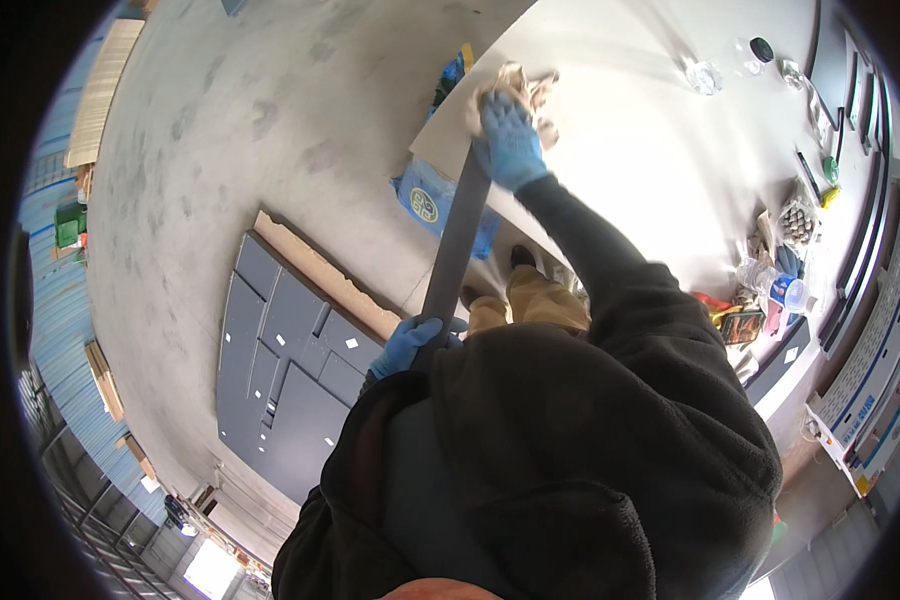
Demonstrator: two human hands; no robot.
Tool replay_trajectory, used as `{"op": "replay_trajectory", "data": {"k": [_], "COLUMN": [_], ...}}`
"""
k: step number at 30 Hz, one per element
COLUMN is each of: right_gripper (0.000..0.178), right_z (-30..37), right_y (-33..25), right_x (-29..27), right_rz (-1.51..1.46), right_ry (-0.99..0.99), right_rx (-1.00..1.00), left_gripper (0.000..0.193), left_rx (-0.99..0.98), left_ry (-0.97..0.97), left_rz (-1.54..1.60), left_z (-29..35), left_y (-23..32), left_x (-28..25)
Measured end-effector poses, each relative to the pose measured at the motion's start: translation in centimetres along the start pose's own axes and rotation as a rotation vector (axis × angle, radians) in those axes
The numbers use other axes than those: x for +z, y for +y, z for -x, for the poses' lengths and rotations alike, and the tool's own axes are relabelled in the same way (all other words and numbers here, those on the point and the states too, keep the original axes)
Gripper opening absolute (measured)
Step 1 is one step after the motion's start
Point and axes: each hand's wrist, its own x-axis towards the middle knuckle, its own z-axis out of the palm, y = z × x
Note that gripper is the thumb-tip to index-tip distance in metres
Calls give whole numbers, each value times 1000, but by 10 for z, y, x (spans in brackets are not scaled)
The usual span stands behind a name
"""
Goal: The person wipes a dark gray panel with a cloth, then picks up and stacks several similar panels on a large sheet on the floor. They measure a panel with a tape measure and continue arranging panels in a grid-like layout.
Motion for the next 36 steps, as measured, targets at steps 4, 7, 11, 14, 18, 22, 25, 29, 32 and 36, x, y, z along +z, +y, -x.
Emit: {"op": "replay_trajectory", "data": {"k": [4, 7, 11, 14, 18, 22, 25, 29, 32, 36], "right_gripper": [69, 71, 69, 68, 74, 78, 70, 59, 62, 75], "right_z": [82, 76, -5, -30, 21, 80, 53, -17, -1, 68], "right_y": [-72, -60, 8, 29, -16, -47, -12, 41, 25, -21], "right_x": [-31, -38, -7, 3, -14, -32, -23, -4, -5, -16], "right_rz": [-72, -191, -109, -2, -172, -148, -120, -125, -54, -198], "right_ry": [-86, -217, -54, -114, -36, -189, -158, 64, 98, -52], "right_rx": [-177, -186, -98, -50, -44, -213, -107, 13, -32, -124], "left_gripper": [41, 41, 40, 40, 39, 38, 38, 38, 41, 45], "left_rx": [17, 16, 23, 2, 48, 37, 15, 12, 16, 20], "left_ry": [27, 41, -24, 68, 105, 42, 56, 46, 80, 54], "left_rz": [-59, -65, -11, -7, -60, 26, -5, 74, 44, -26], "left_z": [-4, -8, -9, -5, -5, -9, -11, -9, -7, -7], "left_y": [-4, -10, -12, -12, -13, -17, -20, -22, -23, -21], "left_x": [0, -2, -5, -2, 5, 4, 3, 5, 7, 3]}}
